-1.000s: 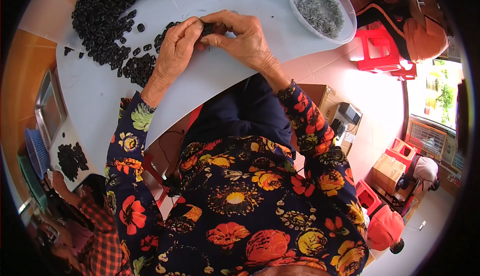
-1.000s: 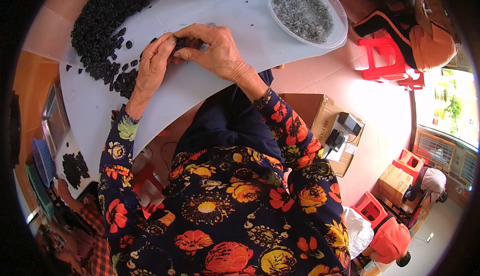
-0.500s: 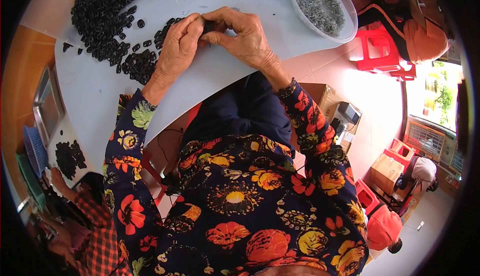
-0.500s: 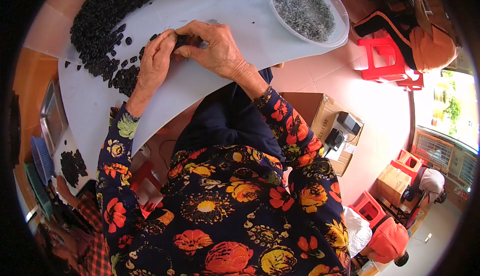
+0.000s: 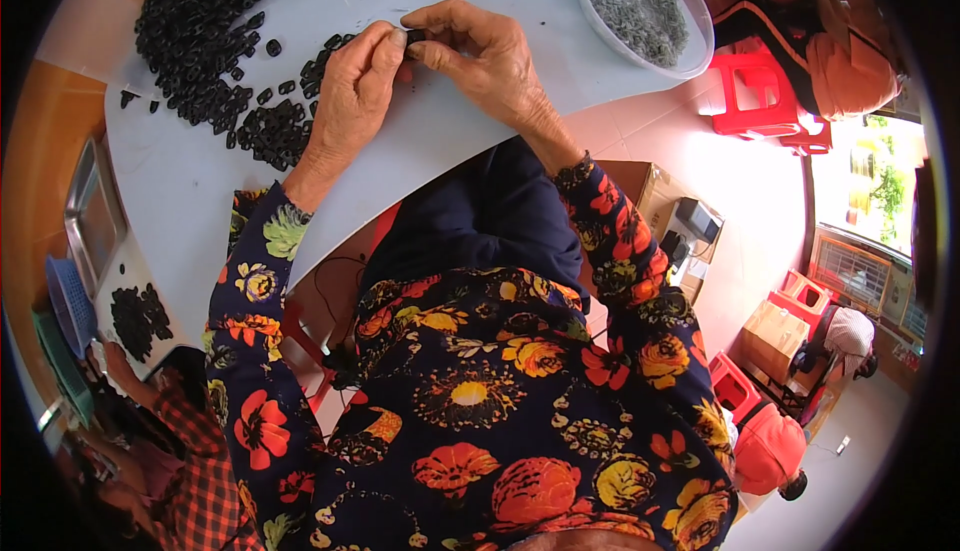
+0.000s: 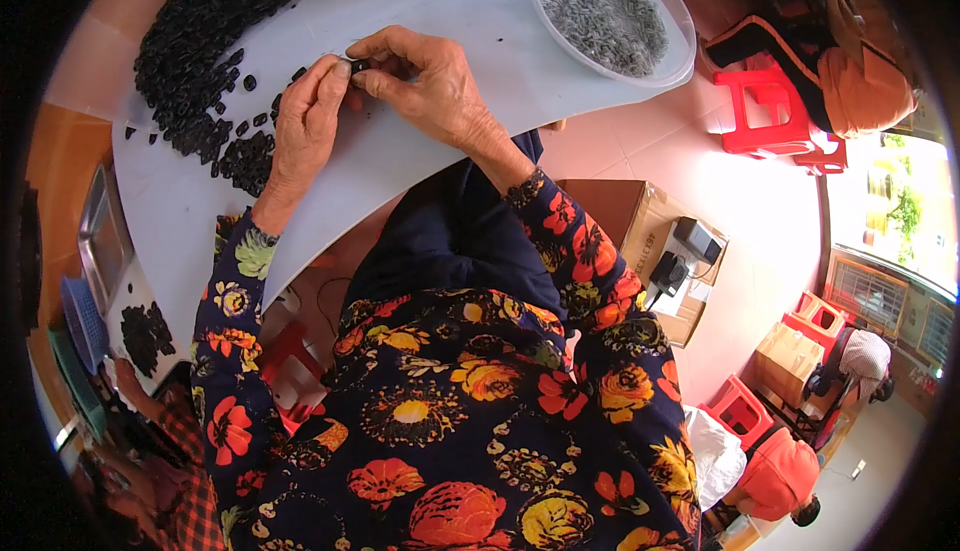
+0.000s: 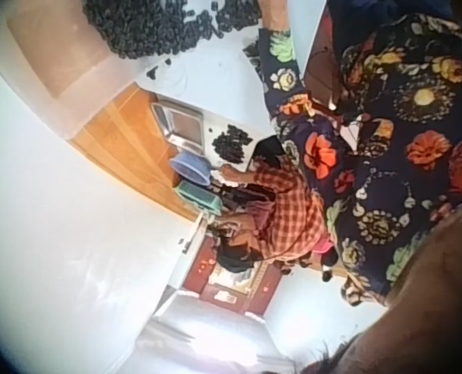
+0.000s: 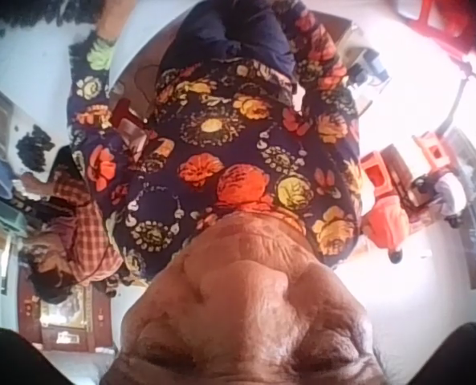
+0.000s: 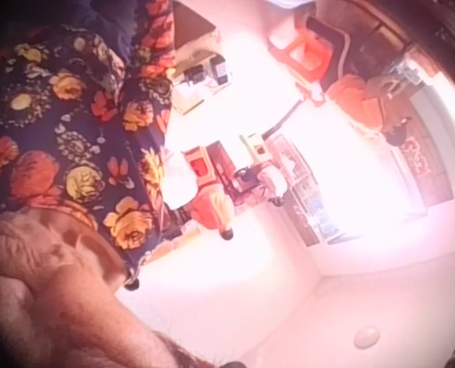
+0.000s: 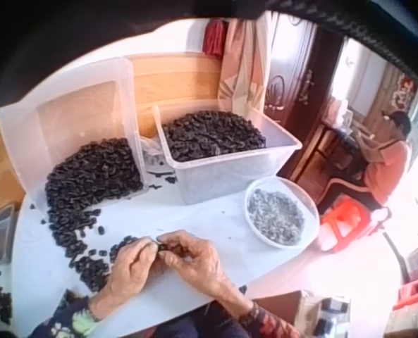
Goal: The person assembles small black rubber/plastic parts by hand at a workbench.
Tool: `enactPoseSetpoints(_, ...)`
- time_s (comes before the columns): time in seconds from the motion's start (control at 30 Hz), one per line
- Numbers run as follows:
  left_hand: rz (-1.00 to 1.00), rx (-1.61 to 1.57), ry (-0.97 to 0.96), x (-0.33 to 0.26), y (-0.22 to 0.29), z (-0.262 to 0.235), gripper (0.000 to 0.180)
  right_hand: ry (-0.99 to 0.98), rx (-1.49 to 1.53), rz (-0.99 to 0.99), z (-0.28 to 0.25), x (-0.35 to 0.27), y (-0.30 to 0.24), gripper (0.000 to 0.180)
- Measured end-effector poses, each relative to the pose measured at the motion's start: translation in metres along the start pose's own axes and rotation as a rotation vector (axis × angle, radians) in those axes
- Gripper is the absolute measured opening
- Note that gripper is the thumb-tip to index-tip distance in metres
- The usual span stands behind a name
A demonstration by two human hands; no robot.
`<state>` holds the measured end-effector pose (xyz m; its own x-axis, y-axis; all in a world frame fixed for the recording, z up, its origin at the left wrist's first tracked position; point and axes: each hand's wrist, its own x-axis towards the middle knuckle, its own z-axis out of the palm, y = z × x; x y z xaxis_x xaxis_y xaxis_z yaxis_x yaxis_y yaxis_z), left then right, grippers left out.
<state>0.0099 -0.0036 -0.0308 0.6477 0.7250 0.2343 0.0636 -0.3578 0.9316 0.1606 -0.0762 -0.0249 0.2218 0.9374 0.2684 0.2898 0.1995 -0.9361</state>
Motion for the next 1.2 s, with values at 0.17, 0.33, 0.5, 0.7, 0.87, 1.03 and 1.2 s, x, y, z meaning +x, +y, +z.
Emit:
enactPoseSetpoints(0.17,0.044,0.007,-0.025,0.002,-0.003,0.000,0.028,-0.059,0.092,0.033,-0.003,-0.001,0.004,0.025)
enactPoseSetpoints(0.33,-0.011,0.005,-0.045,0.003,-0.004,-0.002,0.028,-0.074,0.192,0.032,-0.003,-0.001,0.003,0.027)
enactPoseSetpoints(0.5,-0.001,0.034,0.002,0.002,0.004,0.000,0.028,-0.087,0.177,0.013,-0.003,0.000,0.008,0.030)
enactPoseSetpoints(0.7,0.014,0.050,0.008,0.002,0.005,-0.002,0.026,-0.081,0.145,0.021,-0.002,0.000,0.003,0.032)
enactPoseSetpoints(0.87,0.024,0.037,0.025,0.002,0.003,0.000,0.027,-0.030,0.155,0.011,-0.002,0.001,0.002,0.029)
enactPoseSetpoints(1.03,-0.060,-0.064,0.101,0.002,0.003,0.001,0.029,0.014,0.121,0.003,-0.001,0.000,0.000,0.028)
enactPoseSetpoints(1.2,-0.087,-0.059,0.101,0.003,0.003,-0.003,0.031,0.045,-0.200,-0.080,-0.001,-0.007,-0.001,0.024)
